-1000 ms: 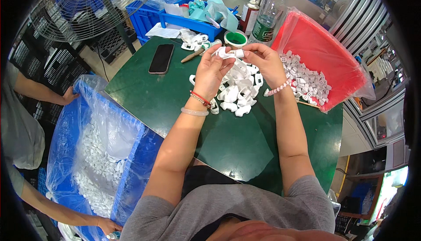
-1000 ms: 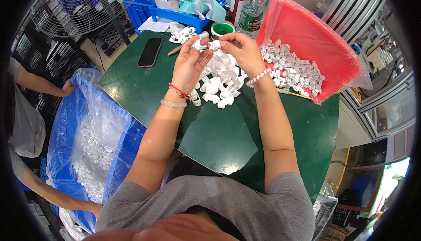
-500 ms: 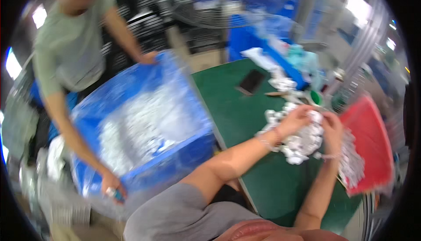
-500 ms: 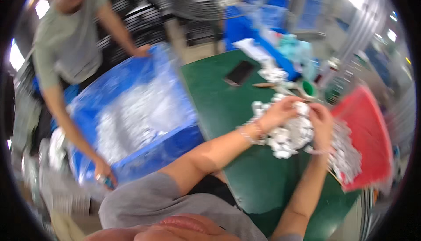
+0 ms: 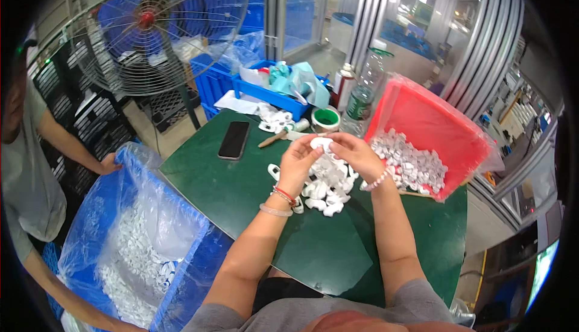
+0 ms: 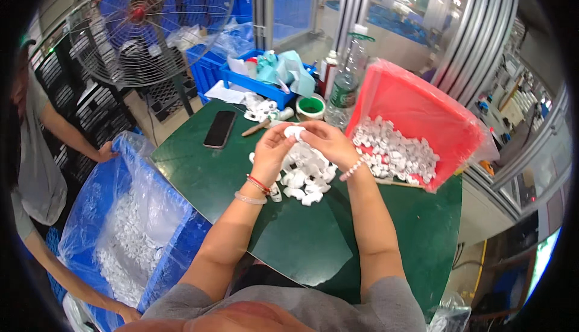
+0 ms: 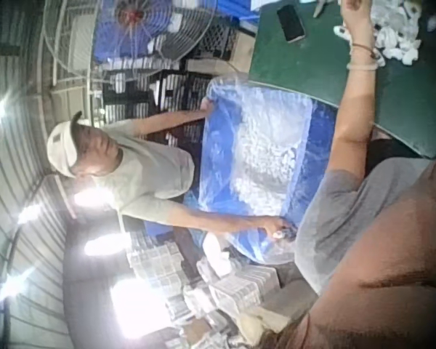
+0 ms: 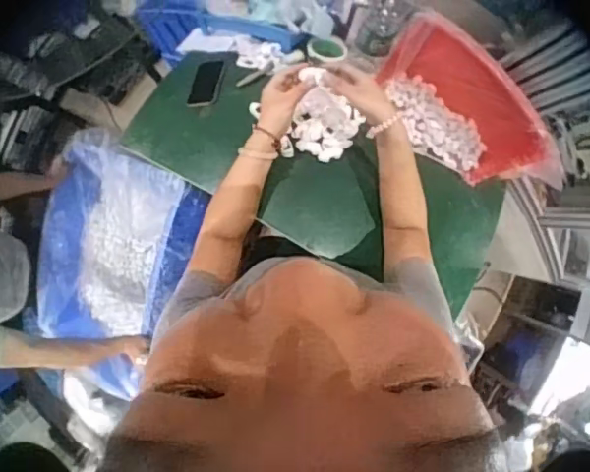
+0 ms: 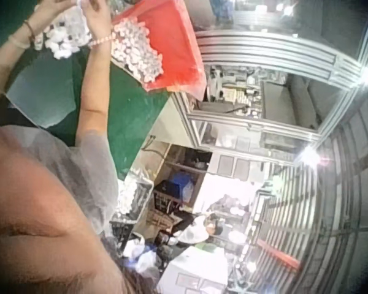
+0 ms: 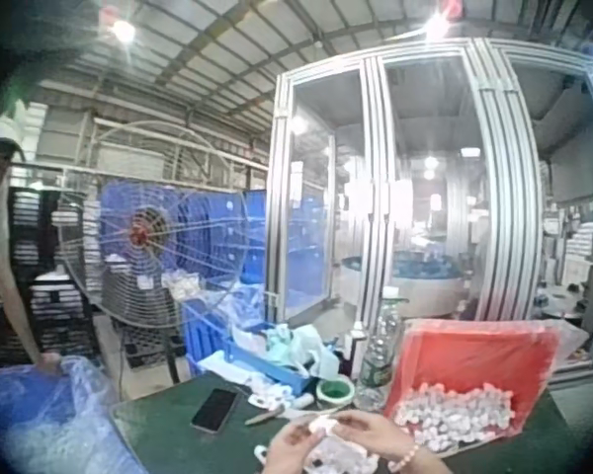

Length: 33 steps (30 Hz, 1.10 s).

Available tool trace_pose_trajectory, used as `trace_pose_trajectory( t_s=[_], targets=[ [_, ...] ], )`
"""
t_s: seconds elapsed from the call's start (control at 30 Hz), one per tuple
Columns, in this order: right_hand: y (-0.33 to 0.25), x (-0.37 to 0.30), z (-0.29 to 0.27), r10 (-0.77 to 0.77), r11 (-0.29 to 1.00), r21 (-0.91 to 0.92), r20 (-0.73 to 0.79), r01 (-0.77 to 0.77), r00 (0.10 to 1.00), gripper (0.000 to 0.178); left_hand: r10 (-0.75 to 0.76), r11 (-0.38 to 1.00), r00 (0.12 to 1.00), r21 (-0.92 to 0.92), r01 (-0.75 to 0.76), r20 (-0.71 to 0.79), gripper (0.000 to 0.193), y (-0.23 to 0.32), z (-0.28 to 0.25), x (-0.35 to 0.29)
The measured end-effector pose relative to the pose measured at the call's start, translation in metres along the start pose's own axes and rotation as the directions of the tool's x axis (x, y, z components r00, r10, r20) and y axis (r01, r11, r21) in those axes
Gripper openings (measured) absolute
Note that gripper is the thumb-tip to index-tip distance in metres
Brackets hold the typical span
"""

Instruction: The person assembles plastic switch housings by hand, fitting internal components into the casings and pressing the casing pieces together on the workbench.

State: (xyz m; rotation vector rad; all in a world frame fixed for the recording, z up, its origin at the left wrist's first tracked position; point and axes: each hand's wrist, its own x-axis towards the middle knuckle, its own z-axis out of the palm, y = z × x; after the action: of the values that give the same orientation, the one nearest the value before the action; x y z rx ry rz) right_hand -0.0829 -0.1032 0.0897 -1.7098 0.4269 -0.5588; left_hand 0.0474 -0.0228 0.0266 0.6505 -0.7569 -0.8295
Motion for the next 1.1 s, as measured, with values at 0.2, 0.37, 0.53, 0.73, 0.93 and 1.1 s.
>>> trace_pose_trajectory(
  t_s=[0.2,0.37,0.53,0.73,0.93,1.1],
  targets=[
    [0.006,0.009,0.004,-0.006,0.998,-0.056,0.051,0.009,0.999,0.036,0.063,0.991,0.993,0.121,-0.050,-0.101,0.032,0.014,0.000,-0.002],
    [0.008,0.010,-0.014,0.060,0.996,-0.068,-0.022,-0.062,0.998,0.034,-0.010,1.000,0.999,-0.018,0.009,-0.043,0.035,-0.003,0.004,0.010],
    [0.025,0.019,-0.006,-0.016,0.999,-0.046,-0.018,0.016,1.000,0.029,-0.034,0.998,0.998,0.050,0.036,-0.049,0.034,0.006,-0.005,0.002],
    [0.015,0.007,-0.010,-0.033,0.999,-0.042,-0.042,0.031,0.999,0.030,-0.052,0.997,0.999,-0.053,0.053,0.015,0.037,0.002,-0.003,0.000],
    [0.019,0.010,-0.010,0.048,0.989,0.135,0.041,-0.053,0.998,0.030,-0.076,0.992,0.997,-0.103,0.078,0.026,0.032,0.003,-0.011,0.005],
    [0.030,0.017,-0.009,0.014,0.983,0.182,0.026,-0.018,1.000,0.027,-0.084,0.986,0.996,-0.143,0.087,0.027,0.032,0.000,-0.016,0.005]
  ],
)
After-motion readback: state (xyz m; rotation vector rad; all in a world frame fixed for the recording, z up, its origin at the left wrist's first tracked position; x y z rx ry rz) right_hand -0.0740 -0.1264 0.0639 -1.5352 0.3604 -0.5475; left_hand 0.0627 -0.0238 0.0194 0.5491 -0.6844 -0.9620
